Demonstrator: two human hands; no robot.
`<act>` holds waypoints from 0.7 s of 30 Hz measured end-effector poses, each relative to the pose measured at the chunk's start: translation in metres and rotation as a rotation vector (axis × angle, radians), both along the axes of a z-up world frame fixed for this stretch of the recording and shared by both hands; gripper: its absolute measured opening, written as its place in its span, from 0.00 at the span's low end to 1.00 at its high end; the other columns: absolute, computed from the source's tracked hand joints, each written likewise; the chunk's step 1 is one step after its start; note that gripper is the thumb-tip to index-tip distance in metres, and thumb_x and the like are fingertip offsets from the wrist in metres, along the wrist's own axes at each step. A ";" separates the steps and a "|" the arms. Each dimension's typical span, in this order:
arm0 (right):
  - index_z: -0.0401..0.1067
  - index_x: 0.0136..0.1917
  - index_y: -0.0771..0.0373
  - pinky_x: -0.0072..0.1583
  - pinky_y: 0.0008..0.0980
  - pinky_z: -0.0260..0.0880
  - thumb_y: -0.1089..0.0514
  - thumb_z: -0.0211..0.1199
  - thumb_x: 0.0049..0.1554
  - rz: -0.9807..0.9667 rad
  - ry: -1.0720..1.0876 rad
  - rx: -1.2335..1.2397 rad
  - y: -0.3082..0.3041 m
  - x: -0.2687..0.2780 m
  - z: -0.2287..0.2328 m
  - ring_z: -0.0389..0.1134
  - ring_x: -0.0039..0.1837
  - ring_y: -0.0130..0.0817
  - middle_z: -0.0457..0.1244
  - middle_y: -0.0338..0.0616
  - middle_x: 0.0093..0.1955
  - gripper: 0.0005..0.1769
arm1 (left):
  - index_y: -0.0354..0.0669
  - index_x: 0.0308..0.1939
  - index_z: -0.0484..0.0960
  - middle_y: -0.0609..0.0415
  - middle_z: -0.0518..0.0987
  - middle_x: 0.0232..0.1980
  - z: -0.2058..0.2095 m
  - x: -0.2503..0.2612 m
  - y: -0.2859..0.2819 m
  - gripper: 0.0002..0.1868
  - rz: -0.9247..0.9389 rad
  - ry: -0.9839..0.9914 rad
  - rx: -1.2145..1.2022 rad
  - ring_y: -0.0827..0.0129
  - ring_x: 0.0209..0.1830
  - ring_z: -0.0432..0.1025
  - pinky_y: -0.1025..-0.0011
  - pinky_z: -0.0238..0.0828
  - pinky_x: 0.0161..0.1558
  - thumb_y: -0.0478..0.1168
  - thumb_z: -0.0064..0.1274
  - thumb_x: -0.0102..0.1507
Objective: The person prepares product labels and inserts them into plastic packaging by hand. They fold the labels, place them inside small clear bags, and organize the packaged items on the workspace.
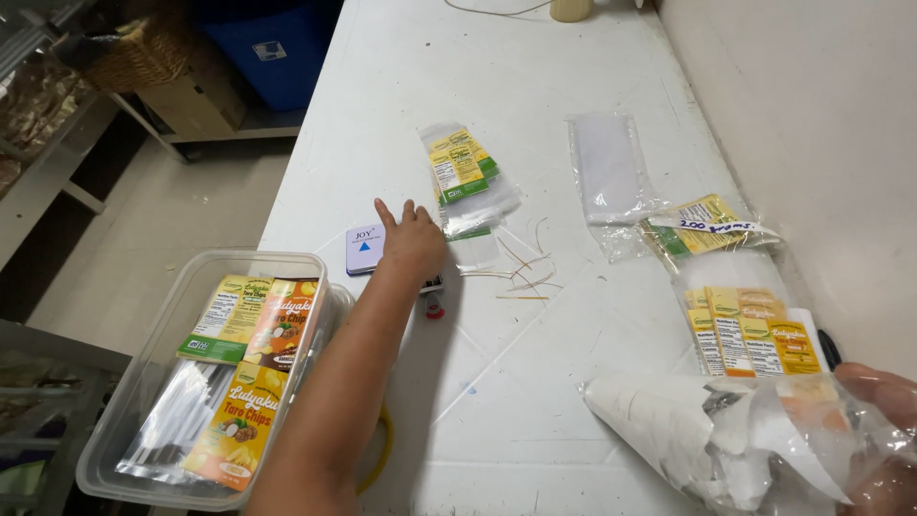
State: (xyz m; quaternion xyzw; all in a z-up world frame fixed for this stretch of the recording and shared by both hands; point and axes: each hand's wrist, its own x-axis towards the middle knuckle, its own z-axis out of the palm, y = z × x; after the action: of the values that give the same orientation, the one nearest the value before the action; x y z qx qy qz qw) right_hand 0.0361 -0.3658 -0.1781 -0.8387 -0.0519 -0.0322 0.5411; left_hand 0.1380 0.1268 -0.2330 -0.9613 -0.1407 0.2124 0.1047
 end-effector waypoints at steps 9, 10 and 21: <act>0.67 0.83 0.57 0.30 0.41 0.52 0.67 0.56 0.50 0.101 0.228 0.140 -0.018 -0.016 0.013 0.49 0.25 0.45 0.57 0.61 0.30 0.47 | 0.41 0.57 0.80 0.33 0.61 0.72 0.019 -0.034 -0.033 0.26 -0.053 0.083 -0.094 0.42 0.79 0.45 0.15 0.18 0.68 0.30 0.30 0.63; 0.67 0.83 0.57 0.30 0.41 0.52 0.67 0.56 0.50 0.102 0.226 0.139 -0.017 -0.012 0.016 0.49 0.25 0.45 0.57 0.61 0.30 0.47 | 0.41 0.57 0.80 0.33 0.61 0.72 0.021 -0.040 -0.039 0.26 -0.053 0.081 -0.094 0.42 0.79 0.45 0.15 0.18 0.68 0.30 0.30 0.63; 0.59 0.85 0.53 0.35 0.25 0.68 0.43 0.72 0.37 0.470 0.094 0.267 -0.030 -0.004 -0.001 0.66 0.24 0.27 0.64 0.41 0.18 0.63 | 0.34 0.71 0.69 0.32 0.64 0.74 -0.013 -0.076 -0.106 0.34 -0.108 -0.068 -0.037 0.31 0.82 0.42 0.23 0.12 0.71 0.56 0.28 0.73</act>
State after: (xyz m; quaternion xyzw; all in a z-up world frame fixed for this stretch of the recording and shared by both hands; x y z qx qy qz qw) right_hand 0.0320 -0.3958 -0.1792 -0.7254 -0.2152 0.1266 0.6415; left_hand 0.0622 0.0209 -0.2460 -0.9759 -0.0880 0.1763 0.0934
